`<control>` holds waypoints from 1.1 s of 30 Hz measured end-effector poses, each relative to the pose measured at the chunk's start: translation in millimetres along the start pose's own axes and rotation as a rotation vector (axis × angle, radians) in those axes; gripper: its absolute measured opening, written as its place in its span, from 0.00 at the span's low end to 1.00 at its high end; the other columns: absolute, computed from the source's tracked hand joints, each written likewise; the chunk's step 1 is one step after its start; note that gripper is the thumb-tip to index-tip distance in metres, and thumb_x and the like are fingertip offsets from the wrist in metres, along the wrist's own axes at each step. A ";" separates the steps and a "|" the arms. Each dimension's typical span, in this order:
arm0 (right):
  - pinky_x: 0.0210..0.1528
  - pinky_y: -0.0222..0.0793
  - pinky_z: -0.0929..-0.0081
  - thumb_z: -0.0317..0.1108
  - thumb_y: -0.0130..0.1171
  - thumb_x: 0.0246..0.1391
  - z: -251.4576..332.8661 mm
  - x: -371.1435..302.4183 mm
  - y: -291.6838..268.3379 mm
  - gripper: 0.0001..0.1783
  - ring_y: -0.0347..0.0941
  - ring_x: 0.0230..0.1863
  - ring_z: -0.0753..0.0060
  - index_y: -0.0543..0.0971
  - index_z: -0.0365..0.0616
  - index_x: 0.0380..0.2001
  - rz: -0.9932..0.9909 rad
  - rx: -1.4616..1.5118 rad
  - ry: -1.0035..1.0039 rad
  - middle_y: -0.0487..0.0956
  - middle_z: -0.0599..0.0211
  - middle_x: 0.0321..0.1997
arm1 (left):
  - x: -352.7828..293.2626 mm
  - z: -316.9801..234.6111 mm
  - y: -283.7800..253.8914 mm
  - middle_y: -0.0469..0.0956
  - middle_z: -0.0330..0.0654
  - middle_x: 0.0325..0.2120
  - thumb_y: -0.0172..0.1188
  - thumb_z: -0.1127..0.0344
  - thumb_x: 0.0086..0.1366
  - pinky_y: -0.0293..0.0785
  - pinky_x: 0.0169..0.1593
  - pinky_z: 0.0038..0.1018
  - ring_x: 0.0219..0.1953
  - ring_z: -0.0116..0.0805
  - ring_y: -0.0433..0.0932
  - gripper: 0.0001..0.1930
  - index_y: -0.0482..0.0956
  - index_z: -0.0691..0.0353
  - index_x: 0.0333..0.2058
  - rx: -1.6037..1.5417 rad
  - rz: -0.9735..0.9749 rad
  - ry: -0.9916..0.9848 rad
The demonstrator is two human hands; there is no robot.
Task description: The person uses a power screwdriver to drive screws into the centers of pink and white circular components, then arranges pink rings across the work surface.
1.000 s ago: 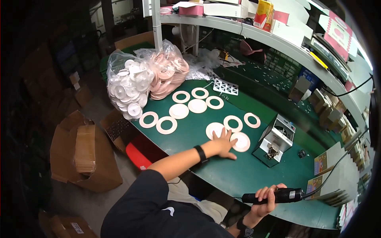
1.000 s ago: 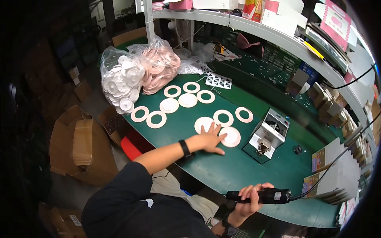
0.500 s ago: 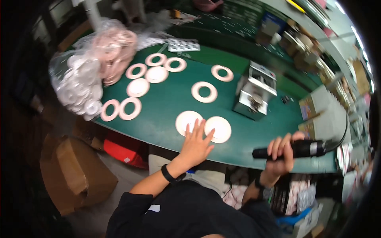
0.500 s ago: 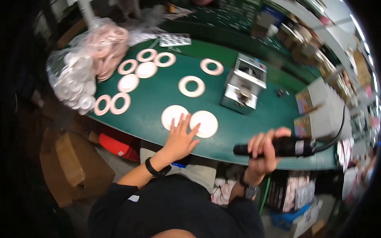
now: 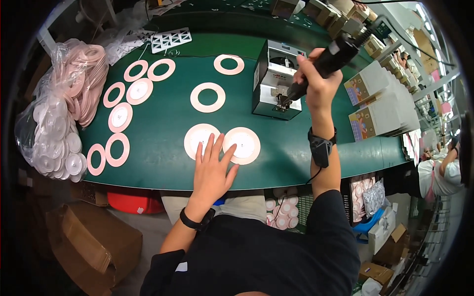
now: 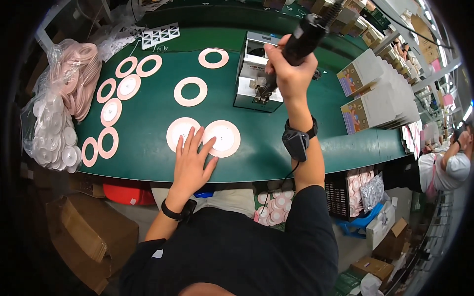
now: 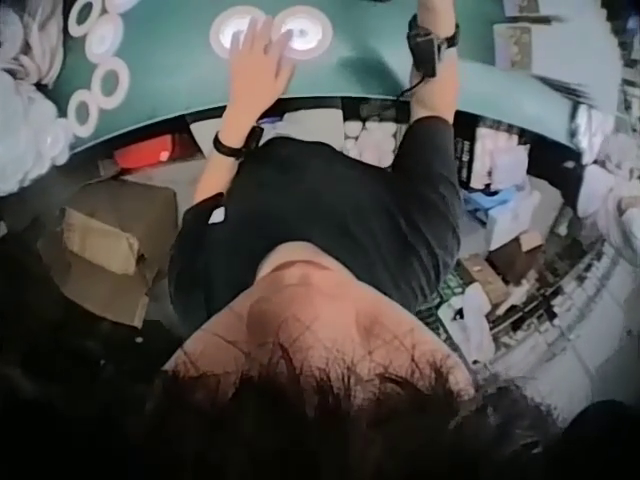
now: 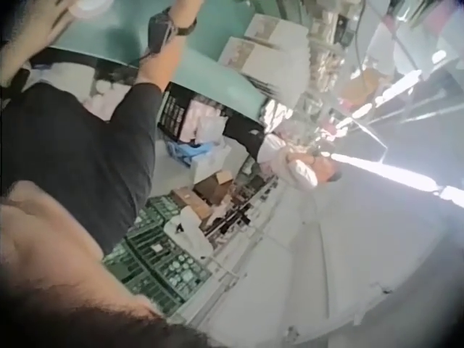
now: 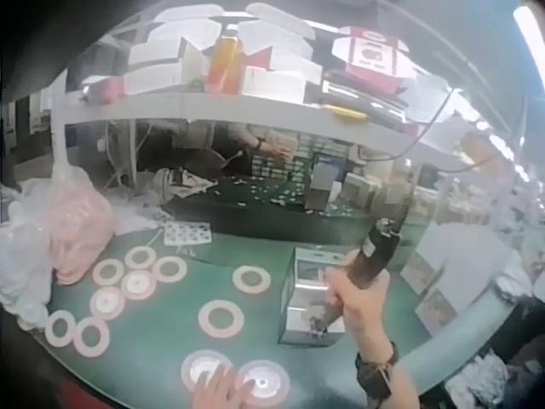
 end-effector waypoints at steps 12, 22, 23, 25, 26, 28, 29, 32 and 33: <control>0.22 0.66 0.71 0.19 0.54 0.56 16.0 -109.6 22.6 0.17 0.61 0.16 0.76 0.64 0.42 0.46 0.107 0.222 0.051 0.68 0.67 0.26 | 1.0 5.5 0.9 0.62 0.50 0.67 0.62 0.56 0.63 0.46 0.73 0.51 0.72 0.51 0.55 0.33 0.66 0.66 0.64 -0.036 -0.005 -0.037; 0.23 0.67 0.71 0.16 0.55 0.54 -8.1 -121.6 32.0 0.17 0.63 0.17 0.76 0.63 0.43 0.43 0.175 0.155 0.166 0.68 0.66 0.25 | 3.7 9.8 2.8 0.61 0.50 0.67 0.62 0.56 0.63 0.45 0.72 0.51 0.73 0.51 0.54 0.34 0.65 0.65 0.64 -0.045 0.010 -0.044; 0.23 0.67 0.71 0.16 0.55 0.54 -12.1 -121.7 34.0 0.17 0.63 0.17 0.76 0.63 0.43 0.43 0.177 0.153 0.182 0.68 0.66 0.25 | 4.2 9.8 2.4 0.61 0.50 0.67 0.62 0.56 0.63 0.45 0.72 0.51 0.73 0.51 0.54 0.34 0.65 0.65 0.65 -0.042 0.010 -0.044; 0.23 0.67 0.71 0.16 0.56 0.54 -13.8 -120.5 36.6 0.17 0.63 0.17 0.76 0.63 0.44 0.42 0.179 0.154 0.191 0.69 0.66 0.25 | 6.8 10.8 -1.0 0.61 0.50 0.67 0.61 0.56 0.64 0.45 0.72 0.52 0.73 0.51 0.54 0.34 0.65 0.65 0.65 -0.031 0.006 -0.041; 0.23 0.67 0.72 0.15 0.56 0.54 -12.5 -119.7 38.8 0.18 0.63 0.17 0.76 0.63 0.44 0.41 0.187 0.163 0.195 0.69 0.66 0.25 | 7.7 10.3 -3.5 0.61 0.50 0.67 0.61 0.56 0.64 0.45 0.72 0.52 0.73 0.51 0.54 0.34 0.65 0.65 0.65 -0.025 0.000 -0.038; 0.23 0.66 0.73 0.15 0.57 0.53 -10.4 -120.7 44.8 0.18 0.64 0.18 0.76 0.62 0.44 0.40 0.214 0.193 0.194 0.69 0.66 0.24 | 2.8 5.7 -4.3 0.62 0.51 0.67 0.61 0.55 0.63 0.46 0.72 0.51 0.72 0.51 0.55 0.34 0.66 0.66 0.64 -0.010 0.000 -0.042; 0.23 0.66 0.73 0.15 0.57 0.53 -9.1 -121.8 46.2 0.18 0.64 0.18 0.76 0.62 0.44 0.40 0.221 0.211 0.169 0.69 0.66 0.24 | 4.6 5.8 -7.4 0.63 0.52 0.66 0.61 0.55 0.63 0.47 0.72 0.50 0.72 0.51 0.55 0.33 0.67 0.67 0.63 0.008 -0.010 -0.040; 0.23 0.66 0.76 0.14 0.58 0.52 -12.4 -133.1 44.7 0.19 0.64 0.18 0.76 0.62 0.44 0.39 0.270 0.167 0.109 0.69 0.66 0.24 | -3.3 4.9 -2.4 0.63 0.52 0.66 0.60 0.54 0.64 0.47 0.72 0.51 0.72 0.51 0.55 0.33 0.67 0.67 0.63 -0.018 -0.004 -0.046; 0.22 0.66 0.76 0.14 0.58 0.52 -14.1 -136.4 39.1 0.19 0.64 0.18 0.76 0.63 0.44 0.39 0.246 0.143 0.145 0.69 0.66 0.24 | -0.9 5.2 -3.1 0.63 0.52 0.66 0.60 0.54 0.64 0.47 0.72 0.51 0.72 0.51 0.55 0.33 0.67 0.67 0.63 0.001 -0.028 -0.040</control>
Point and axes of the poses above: each hand's wrist, its own x-axis towards the middle knuckle, its own y-axis out of the palm, z = x × y, the point moved 6 cm from there along x, towards the middle knuckle
